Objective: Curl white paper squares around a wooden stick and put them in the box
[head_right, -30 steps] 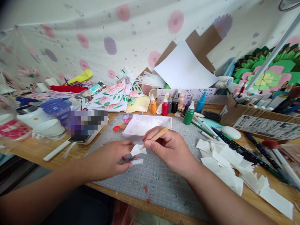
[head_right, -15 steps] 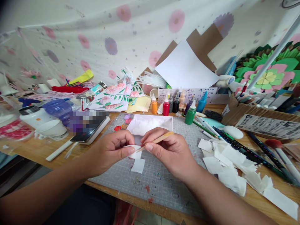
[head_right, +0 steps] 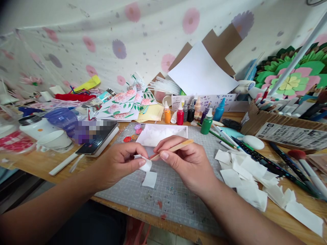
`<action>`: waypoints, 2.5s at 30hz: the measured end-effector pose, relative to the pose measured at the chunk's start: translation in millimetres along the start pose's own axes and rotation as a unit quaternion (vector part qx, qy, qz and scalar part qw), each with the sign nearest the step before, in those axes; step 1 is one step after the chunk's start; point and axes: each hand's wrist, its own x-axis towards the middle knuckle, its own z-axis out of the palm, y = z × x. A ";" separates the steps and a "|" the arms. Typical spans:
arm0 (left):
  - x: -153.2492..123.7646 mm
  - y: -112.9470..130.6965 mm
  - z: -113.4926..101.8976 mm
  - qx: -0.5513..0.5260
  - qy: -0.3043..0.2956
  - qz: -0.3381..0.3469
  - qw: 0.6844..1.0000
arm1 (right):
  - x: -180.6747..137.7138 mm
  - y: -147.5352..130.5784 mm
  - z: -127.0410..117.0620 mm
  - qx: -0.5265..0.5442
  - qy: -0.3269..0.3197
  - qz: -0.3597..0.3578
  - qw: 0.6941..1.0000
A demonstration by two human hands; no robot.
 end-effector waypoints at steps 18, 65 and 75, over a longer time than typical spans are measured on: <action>0.0 -4.2 0.9 0.013 0.008 -0.013 1.000 | 0.8 1.9 1.9 -0.048 -0.033 -0.016 0.998; 84.2 -116.1 -168.9 0.475 0.048 -0.306 0.824 | 1.1 11.5 -1.7 -0.041 0.004 -0.007 0.999; 93.4 -123.6 -170.1 0.515 -0.006 -0.309 0.800 | 0.5 12.9 -2.2 -0.045 -0.008 -0.005 0.999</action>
